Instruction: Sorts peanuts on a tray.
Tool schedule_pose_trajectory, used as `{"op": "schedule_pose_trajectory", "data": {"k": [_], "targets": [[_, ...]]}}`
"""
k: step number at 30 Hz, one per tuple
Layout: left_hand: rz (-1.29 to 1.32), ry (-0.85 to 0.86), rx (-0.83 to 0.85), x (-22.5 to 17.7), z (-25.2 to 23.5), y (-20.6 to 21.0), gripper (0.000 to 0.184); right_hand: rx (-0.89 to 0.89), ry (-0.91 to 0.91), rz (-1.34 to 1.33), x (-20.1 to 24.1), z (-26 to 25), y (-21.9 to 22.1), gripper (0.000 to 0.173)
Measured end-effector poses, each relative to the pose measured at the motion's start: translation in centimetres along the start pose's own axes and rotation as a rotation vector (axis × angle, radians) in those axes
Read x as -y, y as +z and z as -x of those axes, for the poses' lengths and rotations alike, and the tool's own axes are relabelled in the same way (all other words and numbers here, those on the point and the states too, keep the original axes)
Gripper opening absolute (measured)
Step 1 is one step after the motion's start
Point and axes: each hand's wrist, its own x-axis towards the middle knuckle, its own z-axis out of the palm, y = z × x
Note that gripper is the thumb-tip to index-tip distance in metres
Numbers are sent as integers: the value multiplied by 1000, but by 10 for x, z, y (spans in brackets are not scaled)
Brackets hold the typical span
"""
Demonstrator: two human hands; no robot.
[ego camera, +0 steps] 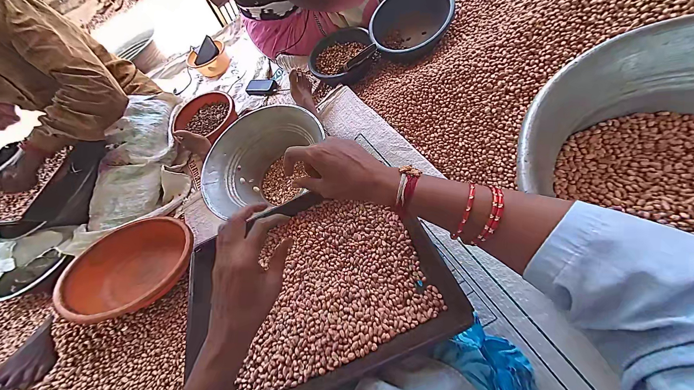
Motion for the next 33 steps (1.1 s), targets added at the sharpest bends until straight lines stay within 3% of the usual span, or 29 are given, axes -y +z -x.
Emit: {"op": "schedule_pose_trajectory", "data": {"k": [3,6,12,15,19,21,24,26,33], "targets": [[209,120,256,-19,22,37,10,92,10,74,-9,2,-1,15],[233,199,443,-31,42,68,8,180,-17,93,-8,6,7,14],[230,225,530,-36,51,85,7,252,-19,121,-2,9,8,11],[410,45,478,-19,38,71,11,259,-15,128,-4,8,5,12],[704,-382,276,26,9,43,18,271,3,133,-4,9,4,12],[593,-460,259,41,4,38,20,302,28,139,-2,9,4,12],[131,-355,396,43,6,44,20,383,15,174,-4,10,16,16],[-21,-319,474,34,7,51,23,474,9,203,-2,12,24,18],[-64,-286,492,35,6,67,22,598,-24,223,5,20,51,16]]}}
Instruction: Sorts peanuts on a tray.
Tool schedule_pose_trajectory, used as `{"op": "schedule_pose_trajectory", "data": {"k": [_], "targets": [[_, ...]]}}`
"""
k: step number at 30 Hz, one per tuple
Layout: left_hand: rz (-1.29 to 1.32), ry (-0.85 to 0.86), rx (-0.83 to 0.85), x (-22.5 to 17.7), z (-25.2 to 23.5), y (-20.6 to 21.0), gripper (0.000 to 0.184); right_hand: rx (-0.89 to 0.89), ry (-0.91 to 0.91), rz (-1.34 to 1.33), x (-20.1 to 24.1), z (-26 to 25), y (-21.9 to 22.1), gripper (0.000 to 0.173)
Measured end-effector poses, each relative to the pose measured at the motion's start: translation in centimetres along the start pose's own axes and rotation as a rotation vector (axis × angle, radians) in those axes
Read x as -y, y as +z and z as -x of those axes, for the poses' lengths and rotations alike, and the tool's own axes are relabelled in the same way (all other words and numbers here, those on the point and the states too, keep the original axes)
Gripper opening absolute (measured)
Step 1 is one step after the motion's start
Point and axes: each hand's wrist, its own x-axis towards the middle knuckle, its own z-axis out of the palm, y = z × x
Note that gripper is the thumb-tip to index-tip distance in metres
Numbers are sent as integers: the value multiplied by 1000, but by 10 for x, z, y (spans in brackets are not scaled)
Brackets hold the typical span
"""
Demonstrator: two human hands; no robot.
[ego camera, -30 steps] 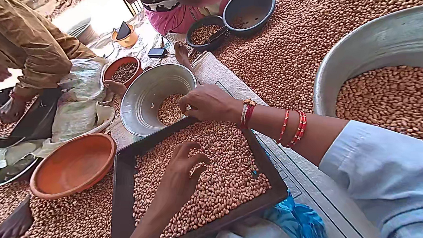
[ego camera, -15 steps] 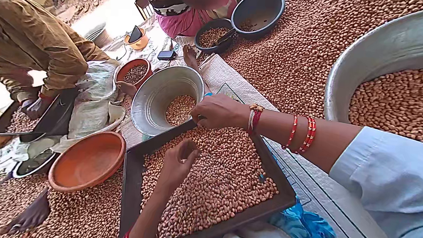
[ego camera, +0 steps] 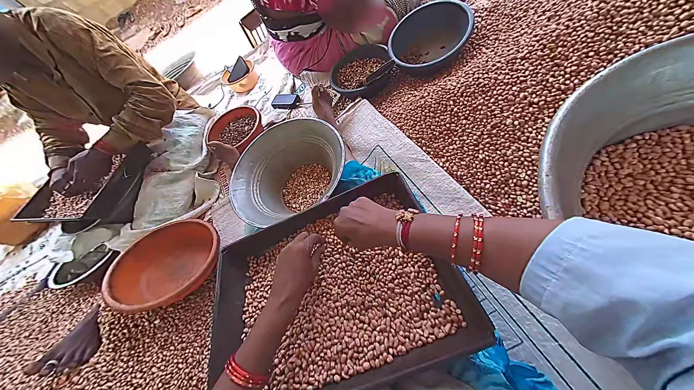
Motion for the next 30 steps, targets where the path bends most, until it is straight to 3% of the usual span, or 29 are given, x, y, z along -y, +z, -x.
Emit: {"op": "schedule_pose_trajectory", "data": {"k": [4,6,8,10,13,17,22,30], "targets": [[481,-60,-57,29,-2,-7,20,-28,-35,13,1,-5,12,16],[697,-66,-31,39,1,-12,27,-30,-47,25,1,-5,18,15],[625,-80,34,35,12,-15,25,-29,-52,33,1,-5,21,13],[378,-84,79,20,22,-13,17,-21,-51,43,1,-7,23,14],[134,-26,87,1,33,-4,20,0,-37,54,2,-7,25,14],[103,-25,156,-10,30,-4,20,33,-22,62,3,-8,26,14],[68,-80,388,-11,12,-22,22,129,-14,85,3,-9,24,20],[15,-65,426,-14,10,-19,24,148,-30,72,0,-10,26,19]]}}
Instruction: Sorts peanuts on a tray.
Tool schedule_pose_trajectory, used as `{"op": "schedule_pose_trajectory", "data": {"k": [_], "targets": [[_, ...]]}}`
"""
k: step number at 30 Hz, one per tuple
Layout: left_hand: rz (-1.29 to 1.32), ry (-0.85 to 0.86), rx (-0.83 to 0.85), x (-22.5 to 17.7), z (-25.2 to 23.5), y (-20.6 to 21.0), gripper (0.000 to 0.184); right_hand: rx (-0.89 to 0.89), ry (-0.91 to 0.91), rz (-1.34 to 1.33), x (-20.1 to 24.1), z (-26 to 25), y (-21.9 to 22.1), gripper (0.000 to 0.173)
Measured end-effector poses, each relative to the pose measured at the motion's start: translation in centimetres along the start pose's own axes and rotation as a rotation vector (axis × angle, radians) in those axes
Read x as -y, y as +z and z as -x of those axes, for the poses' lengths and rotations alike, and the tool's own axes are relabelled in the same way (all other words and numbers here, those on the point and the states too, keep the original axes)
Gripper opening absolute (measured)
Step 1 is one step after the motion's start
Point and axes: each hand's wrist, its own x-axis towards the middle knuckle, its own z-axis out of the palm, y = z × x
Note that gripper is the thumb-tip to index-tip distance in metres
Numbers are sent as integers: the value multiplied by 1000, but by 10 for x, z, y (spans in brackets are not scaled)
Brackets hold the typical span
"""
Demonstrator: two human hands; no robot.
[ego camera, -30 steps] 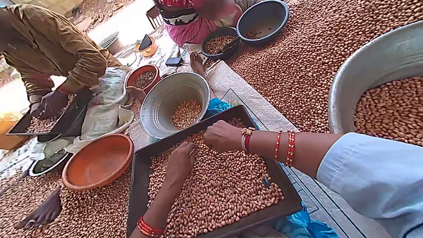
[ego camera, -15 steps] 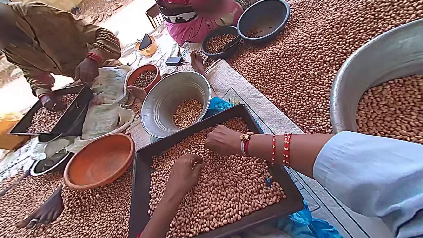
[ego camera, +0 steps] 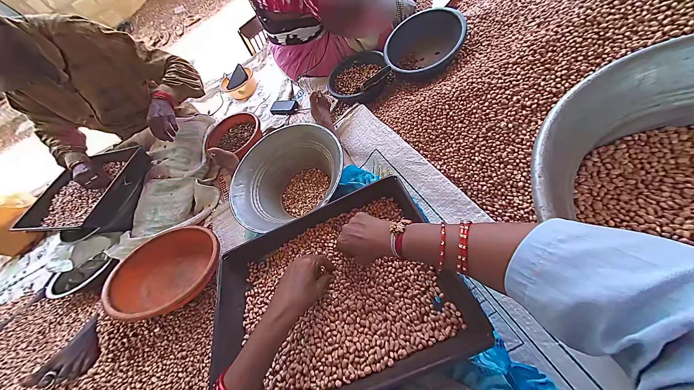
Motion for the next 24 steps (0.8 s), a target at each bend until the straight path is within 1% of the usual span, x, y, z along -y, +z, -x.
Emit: {"op": "schedule_pose_trajectory", "data": {"k": [3,4,5,6,8,9,10,12,13,14,16,17,18,19,20,21,22,24], "targets": [[-45,-27,71,-2,1,-2,24,57,9,42,3,2,-10,21],[-62,-37,94,-3,1,-2,24,30,21,28,2,4,-17,20],[-80,-48,114,-4,1,-3,25,-55,41,-24,0,8,-26,19],[-92,-57,120,-4,2,-3,25,-196,67,-96,-3,11,-35,18],[-112,-74,153,-7,4,-4,24,-532,136,-217,-11,13,-51,23],[-126,-74,176,-8,4,-4,24,-652,164,-239,-15,15,-58,23],[-135,-72,197,-9,3,-6,24,-720,187,-242,-19,18,-63,23],[-126,-53,207,-6,2,-15,23,-711,230,-232,-28,24,-65,19],[-97,-40,137,-2,2,-24,22,-676,244,-215,-32,26,-64,17],[-60,-28,-10,3,4,-34,22,-627,258,-208,-36,28,-62,16],[-70,24,-477,16,10,-52,22,-535,267,-221,-38,28,-62,18],[-101,51,-677,23,11,-59,27,-524,262,-211,-38,27,-62,18],[-129,74,-802,29,12,-64,35,-519,259,-197,-38,26,-62,19],[-147,102,-862,30,15,-65,39,-514,258,-203,-37,26,-63,19],[-157,143,-856,28,19,-61,39,-515,254,-205,-36,26,-64,18],[-148,198,-778,22,25,-53,38,-517,248,-208,-35,27,-64,18],[-129,266,-628,15,33,-44,39,-515,239,-206,-35,29,-64,18],[-51,427,-185,-1,51,-28,39,-496,231,-218,-34,33,-67,19]]}}
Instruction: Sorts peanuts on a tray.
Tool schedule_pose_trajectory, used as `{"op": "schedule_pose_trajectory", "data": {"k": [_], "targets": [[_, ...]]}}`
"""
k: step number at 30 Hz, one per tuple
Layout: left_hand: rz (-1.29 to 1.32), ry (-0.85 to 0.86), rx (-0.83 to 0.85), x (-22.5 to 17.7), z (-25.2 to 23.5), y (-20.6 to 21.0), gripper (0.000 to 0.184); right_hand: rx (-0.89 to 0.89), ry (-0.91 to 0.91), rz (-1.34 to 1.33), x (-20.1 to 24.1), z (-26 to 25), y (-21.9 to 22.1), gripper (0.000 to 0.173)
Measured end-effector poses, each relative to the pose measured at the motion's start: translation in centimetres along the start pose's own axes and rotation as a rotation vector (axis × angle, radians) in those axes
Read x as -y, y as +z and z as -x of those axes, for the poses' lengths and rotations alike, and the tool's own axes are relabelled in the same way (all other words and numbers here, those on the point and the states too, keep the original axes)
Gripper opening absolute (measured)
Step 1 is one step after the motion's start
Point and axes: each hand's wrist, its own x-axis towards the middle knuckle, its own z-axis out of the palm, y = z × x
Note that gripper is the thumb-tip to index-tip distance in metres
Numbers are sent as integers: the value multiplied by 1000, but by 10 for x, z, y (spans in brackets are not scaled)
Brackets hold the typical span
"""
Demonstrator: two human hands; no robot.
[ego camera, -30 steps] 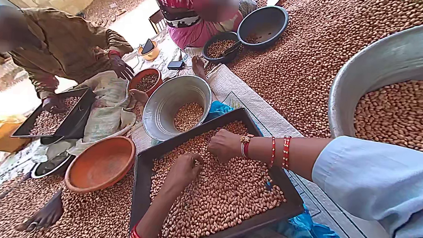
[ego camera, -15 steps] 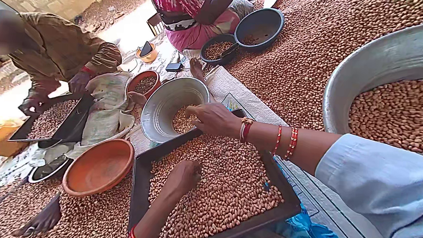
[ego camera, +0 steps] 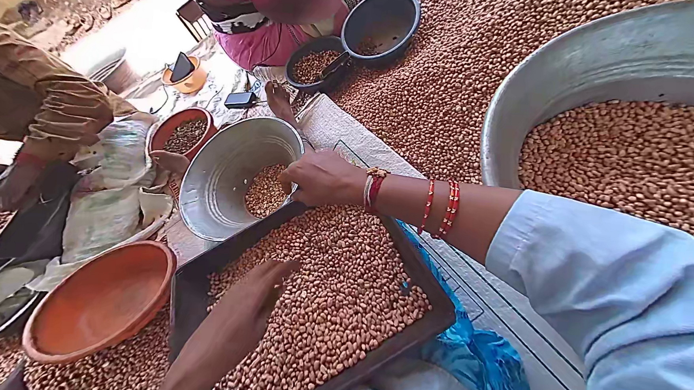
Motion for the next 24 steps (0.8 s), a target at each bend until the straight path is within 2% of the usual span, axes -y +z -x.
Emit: {"op": "schedule_pose_trajectory", "data": {"k": [3,5,6,10,13,15,16,18,21,24], "targets": [[203,273,452,-33,11,25,39,29,7,-3,0,0,-4,21],[195,305,579,-56,10,47,40,47,18,2,-1,-1,-4,21],[163,278,571,-65,7,57,42,55,23,12,-1,-1,-4,21],[113,70,487,-62,-34,69,57,52,11,16,-3,1,-2,19],[-4,-151,262,-39,-60,56,56,61,17,2,-1,3,-7,18],[-75,-204,66,-27,-62,54,60,69,22,2,-1,4,-13,20],[-64,-176,-22,-23,-59,56,58,68,20,-1,-2,4,-15,20],[31,-41,-150,-23,-49,66,42,77,20,-3,-3,4,-17,20],[152,127,-171,-38,-37,86,17,88,8,3,-5,1,-17,20],[142,242,-216,-54,-38,107,10,107,-3,1,-5,2,-18,19]]}}
